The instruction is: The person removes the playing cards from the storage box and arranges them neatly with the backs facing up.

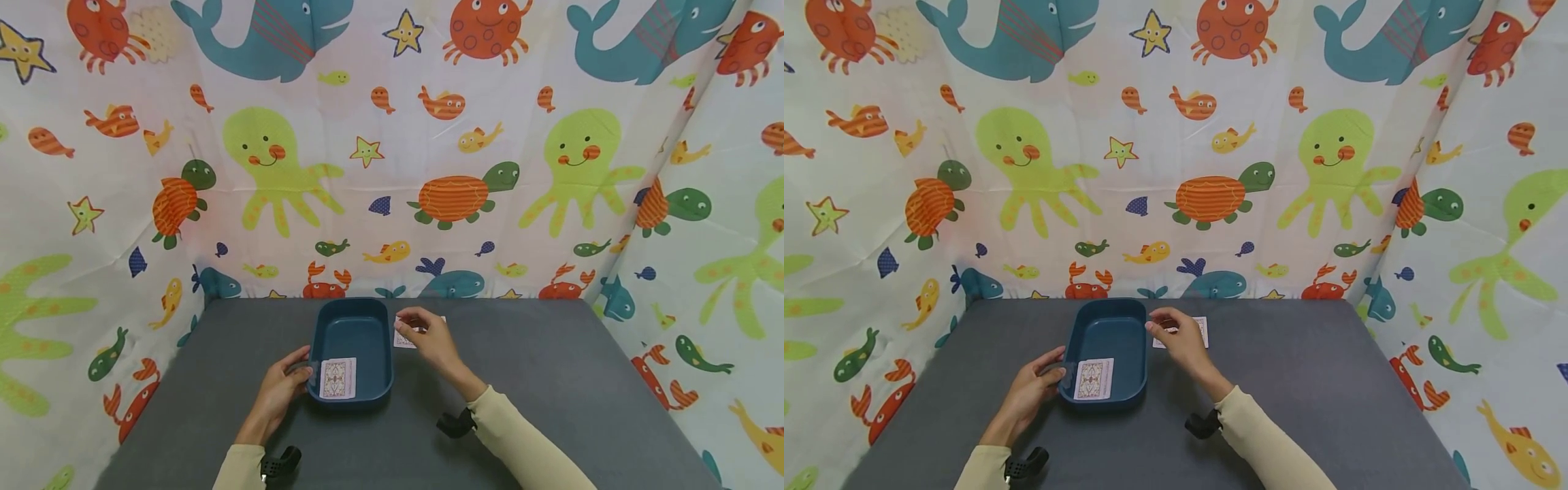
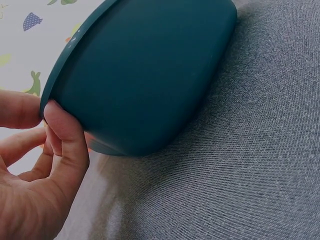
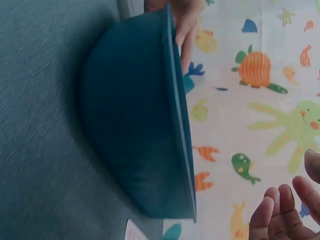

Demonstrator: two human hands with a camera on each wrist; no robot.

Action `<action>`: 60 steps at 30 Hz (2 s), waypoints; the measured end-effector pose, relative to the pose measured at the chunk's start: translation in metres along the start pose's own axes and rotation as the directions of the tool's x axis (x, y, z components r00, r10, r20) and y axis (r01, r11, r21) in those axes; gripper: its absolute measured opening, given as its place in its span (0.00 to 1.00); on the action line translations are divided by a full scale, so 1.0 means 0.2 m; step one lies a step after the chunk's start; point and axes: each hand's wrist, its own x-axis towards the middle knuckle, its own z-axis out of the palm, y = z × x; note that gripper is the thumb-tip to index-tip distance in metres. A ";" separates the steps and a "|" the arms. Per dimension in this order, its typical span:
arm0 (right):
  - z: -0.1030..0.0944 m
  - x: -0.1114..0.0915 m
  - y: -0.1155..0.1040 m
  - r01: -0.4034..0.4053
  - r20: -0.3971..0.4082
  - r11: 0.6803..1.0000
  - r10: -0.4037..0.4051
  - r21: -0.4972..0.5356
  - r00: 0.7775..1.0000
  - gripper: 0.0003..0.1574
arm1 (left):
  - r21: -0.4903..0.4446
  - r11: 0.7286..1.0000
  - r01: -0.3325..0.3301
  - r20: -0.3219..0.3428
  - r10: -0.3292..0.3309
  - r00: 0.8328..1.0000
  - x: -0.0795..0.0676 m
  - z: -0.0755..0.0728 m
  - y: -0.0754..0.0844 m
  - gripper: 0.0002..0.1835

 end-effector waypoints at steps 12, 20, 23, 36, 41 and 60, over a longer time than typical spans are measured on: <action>0.14 0.01 -0.08 -0.004 0.071 0.998 0.000 0.065 0.997 0.17 | -0.007 1.000 -0.005 -0.005 0.005 1.000 0.00 0.00 -0.02 0.28; 0.21 0.02 -0.10 -0.017 0.140 1.000 0.015 0.007 0.990 0.17 | 0.003 1.000 -0.020 0.001 0.020 1.000 0.00 0.00 0.00 0.28; 0.24 0.02 -0.10 -0.034 0.175 0.999 0.032 0.008 0.984 0.18 | 0.009 1.000 -0.022 0.003 0.022 1.000 0.00 0.00 0.00 0.28; 0.40 0.06 -0.06 -0.112 0.266 0.994 0.110 -0.006 0.958 0.18 | 0.015 0.999 -0.040 0.015 0.039 0.999 0.01 0.00 0.00 0.28; 0.45 0.06 -0.02 -0.124 0.313 0.990 0.140 -0.070 0.940 0.19 | 0.006 0.999 -0.033 0.017 0.033 0.999 0.01 0.00 -0.02 0.28; 0.58 0.11 0.03 -0.188 0.379 0.977 0.213 -0.103 0.900 0.25 | -0.005 1.000 -0.016 0.012 0.016 1.000 0.00 0.00 -0.01 0.28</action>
